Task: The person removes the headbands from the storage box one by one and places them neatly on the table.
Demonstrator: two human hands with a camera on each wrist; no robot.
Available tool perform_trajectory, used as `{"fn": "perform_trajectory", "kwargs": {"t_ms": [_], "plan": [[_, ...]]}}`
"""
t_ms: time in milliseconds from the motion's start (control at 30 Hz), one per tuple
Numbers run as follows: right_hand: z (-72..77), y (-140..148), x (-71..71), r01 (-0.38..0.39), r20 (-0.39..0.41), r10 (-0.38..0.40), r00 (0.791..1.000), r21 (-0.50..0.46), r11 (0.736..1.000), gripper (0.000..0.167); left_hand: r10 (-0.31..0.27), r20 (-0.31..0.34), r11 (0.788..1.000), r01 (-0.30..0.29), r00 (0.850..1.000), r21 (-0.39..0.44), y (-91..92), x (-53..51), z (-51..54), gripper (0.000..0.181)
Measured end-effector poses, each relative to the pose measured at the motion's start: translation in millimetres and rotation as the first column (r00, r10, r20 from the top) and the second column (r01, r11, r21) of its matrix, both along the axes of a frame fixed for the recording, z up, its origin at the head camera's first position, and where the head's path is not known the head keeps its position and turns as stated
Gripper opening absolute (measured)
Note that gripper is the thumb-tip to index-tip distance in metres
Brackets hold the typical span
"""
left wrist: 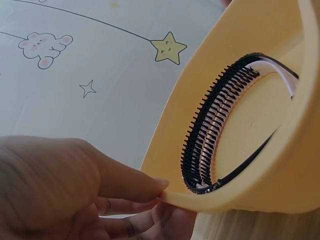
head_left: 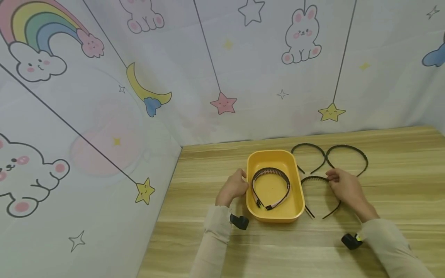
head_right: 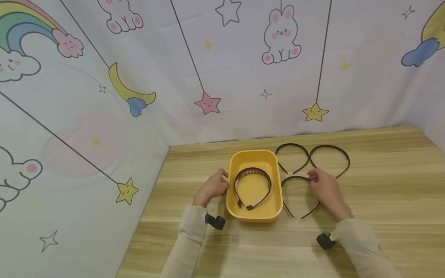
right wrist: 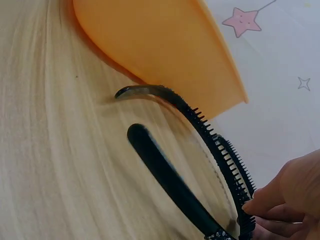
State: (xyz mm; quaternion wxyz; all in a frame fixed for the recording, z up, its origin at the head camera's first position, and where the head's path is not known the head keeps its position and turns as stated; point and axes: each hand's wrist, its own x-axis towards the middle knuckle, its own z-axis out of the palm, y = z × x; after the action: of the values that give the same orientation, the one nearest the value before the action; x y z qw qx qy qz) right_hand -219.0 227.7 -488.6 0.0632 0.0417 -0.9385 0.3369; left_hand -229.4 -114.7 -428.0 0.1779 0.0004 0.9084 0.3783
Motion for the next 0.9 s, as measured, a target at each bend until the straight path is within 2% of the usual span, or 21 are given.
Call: {"fn": "perform_trajectory", "kwargs": {"t_ms": [900], "plan": [[-3.7,-7.7,-2.0,0.008,-0.007,-0.007,1.000,0.004,1.000,0.026,-0.005,0.005,1.000,0.005,1.000,-0.008,-0.4,0.7,2.1,0.027]]}}
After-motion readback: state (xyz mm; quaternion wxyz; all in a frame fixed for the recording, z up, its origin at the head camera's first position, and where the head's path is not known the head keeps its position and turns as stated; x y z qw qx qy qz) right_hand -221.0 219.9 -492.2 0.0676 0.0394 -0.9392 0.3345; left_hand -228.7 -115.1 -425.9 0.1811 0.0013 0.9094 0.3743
